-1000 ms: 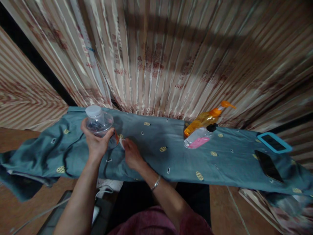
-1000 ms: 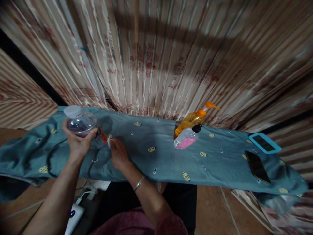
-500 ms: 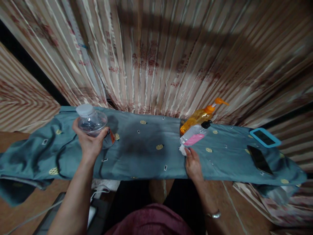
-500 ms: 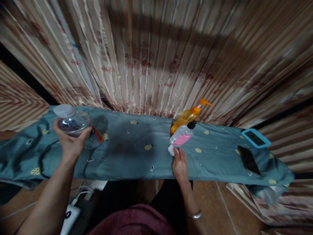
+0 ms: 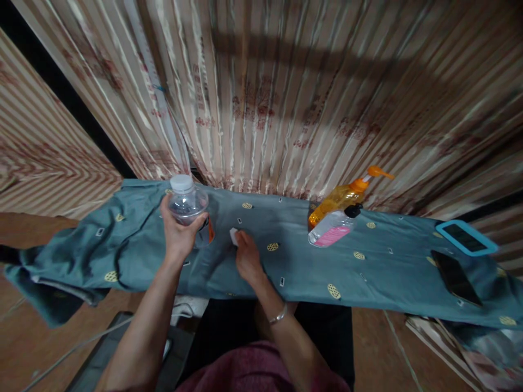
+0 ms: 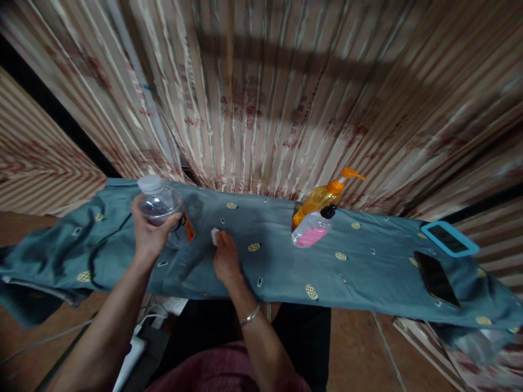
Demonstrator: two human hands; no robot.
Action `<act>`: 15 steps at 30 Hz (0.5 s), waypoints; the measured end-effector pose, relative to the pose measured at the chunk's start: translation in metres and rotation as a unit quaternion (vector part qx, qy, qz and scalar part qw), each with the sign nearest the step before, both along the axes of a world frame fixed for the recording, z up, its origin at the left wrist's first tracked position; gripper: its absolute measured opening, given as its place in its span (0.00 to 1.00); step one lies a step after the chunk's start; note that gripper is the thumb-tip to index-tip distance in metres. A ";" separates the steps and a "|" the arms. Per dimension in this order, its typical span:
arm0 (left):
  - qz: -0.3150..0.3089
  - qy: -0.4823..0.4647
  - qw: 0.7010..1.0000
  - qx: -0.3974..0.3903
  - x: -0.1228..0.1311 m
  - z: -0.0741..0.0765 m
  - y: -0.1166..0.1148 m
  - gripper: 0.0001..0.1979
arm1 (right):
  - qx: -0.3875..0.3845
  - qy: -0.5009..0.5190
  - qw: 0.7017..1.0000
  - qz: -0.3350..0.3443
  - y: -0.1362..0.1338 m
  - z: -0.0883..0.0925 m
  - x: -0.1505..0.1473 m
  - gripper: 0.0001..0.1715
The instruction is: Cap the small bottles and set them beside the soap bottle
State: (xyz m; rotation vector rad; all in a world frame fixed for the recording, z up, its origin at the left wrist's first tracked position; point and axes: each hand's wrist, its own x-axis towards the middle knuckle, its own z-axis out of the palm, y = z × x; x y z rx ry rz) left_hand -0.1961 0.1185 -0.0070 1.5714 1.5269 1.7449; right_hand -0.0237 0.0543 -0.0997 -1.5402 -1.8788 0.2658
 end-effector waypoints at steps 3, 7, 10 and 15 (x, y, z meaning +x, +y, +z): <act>-0.004 0.013 1.000 -0.008 0.000 -0.004 0.002 0.48 | 0.001 -0.018 0.995 0.094 -0.024 0.010 -0.036 0.28; -0.007 0.021 1.000 -0.012 -0.003 -0.003 -0.004 0.49 | -0.022 -0.011 0.979 0.201 -0.071 0.018 -0.030 0.31; -0.006 0.022 1.000 -0.009 -0.003 0.001 -0.009 0.54 | -0.071 0.100 0.974 0.189 -0.086 0.022 0.001 0.28; 0.007 0.018 1.000 -0.010 -0.002 0.003 -0.010 0.60 | -0.115 0.317 0.939 0.069 -0.068 0.029 0.044 0.23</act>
